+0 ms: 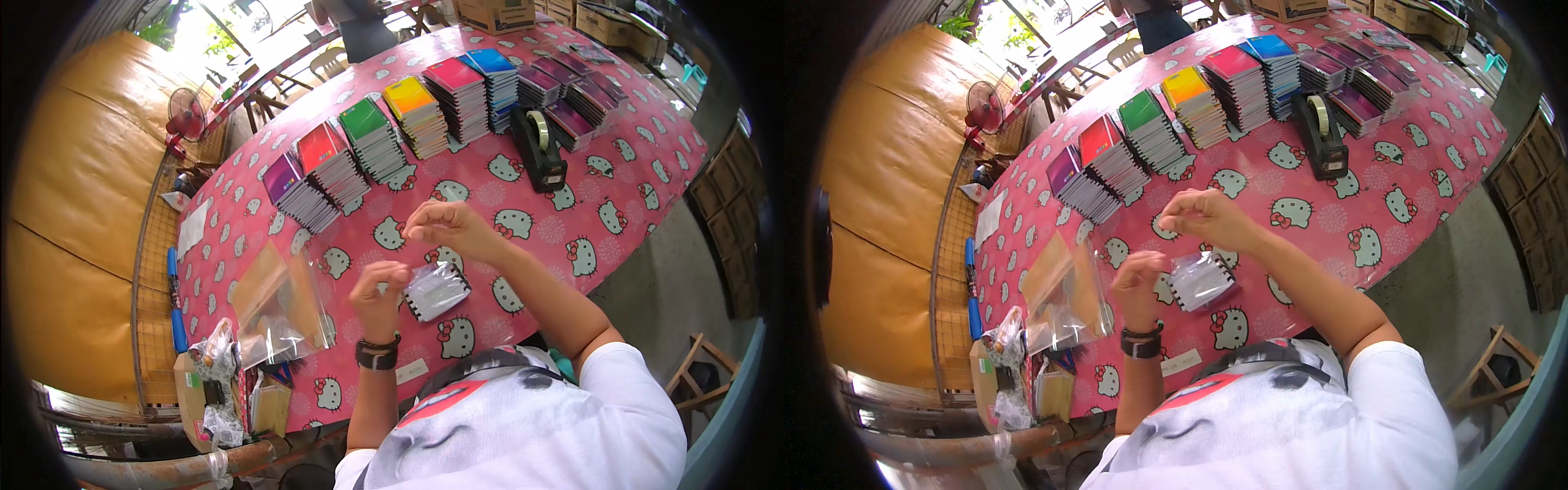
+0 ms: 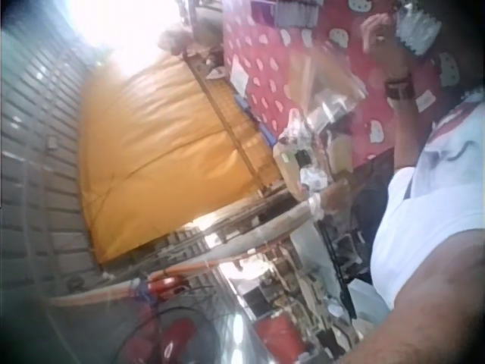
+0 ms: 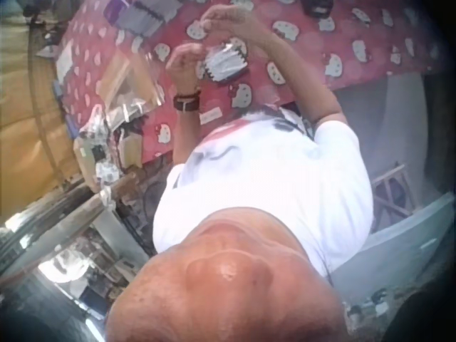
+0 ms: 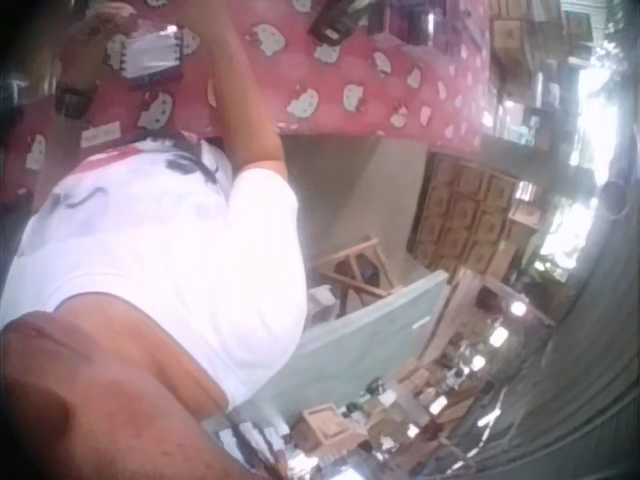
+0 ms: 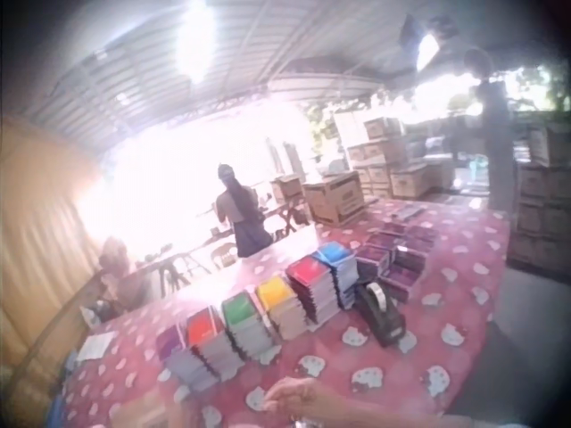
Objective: The person sorts small spiral notebooks by cover color into a stack, places the stack into a clear plastic bag, and then seals the bag with tape.
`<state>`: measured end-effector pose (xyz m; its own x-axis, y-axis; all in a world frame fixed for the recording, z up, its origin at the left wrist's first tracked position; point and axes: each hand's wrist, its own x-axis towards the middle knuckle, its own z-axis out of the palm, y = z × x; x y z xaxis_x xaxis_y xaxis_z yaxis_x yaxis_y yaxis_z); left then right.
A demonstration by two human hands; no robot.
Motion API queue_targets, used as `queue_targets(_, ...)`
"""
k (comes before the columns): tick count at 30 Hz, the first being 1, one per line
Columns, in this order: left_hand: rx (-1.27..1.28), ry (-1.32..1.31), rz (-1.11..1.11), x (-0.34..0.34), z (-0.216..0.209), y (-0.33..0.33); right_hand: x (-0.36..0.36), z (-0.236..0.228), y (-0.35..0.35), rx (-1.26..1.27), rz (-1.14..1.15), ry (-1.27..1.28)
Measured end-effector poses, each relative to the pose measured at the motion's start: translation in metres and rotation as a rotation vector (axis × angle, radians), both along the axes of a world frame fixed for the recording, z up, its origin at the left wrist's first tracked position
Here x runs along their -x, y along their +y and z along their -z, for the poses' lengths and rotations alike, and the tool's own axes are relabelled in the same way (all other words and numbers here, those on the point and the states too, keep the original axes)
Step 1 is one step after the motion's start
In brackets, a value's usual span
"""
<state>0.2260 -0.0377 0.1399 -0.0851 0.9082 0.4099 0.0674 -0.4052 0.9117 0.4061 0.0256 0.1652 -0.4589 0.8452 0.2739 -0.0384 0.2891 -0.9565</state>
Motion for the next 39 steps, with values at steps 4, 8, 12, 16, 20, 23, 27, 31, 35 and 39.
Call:
queue_targets(4,0.199,0.027,0.024,0.020,0.015,0.001,-0.019,0.035,0.000,0.093,-0.153,-0.328)
queue_targets(8,0.638,-0.165,0.126,0.010,0.038,-0.008,-0.001,0.051,-0.020,0.215,-0.039,-0.172)
queue_targets(12,0.150,0.134,0.106,0.007,0.030,-0.004,-0.001,0.056,-0.028,-0.267,0.106,-0.111)
queue_targets(16,0.274,-0.055,0.241,0.002,0.020,-0.015,-0.008,0.035,-0.035,-0.463,0.109,-0.172)
queue_targets(20,0.352,0.130,0.288,0.015,0.046,-0.010,0.011,0.001,-0.038,-0.327,-0.028,0.018)
queue_targets(23,0.279,0.031,0.153,0.006,0.045,-0.003,-0.001,-0.007,-0.027,-0.190,0.033,-0.029)
queue_targets(27,0.168,0.107,0.160,0.002,0.020,-0.005,-0.037,0.032,-0.020,-0.077,-0.210,-0.277)
queue_targets(31,-0.059,0.429,0.214,0.015,0.010,-0.020,-0.023,0.027,-0.050,-0.356,-0.117,-0.308)
queue_targets(35,-0.185,0.754,0.095,0.012,0.031,-0.039,-0.021,0.052,-0.066,-0.593,0.066,-0.419)
queue_targets(39,-0.177,0.632,-0.062,-0.001,0.043,-0.046,-0.014,0.053,-0.070,-0.550,0.174,-0.380)
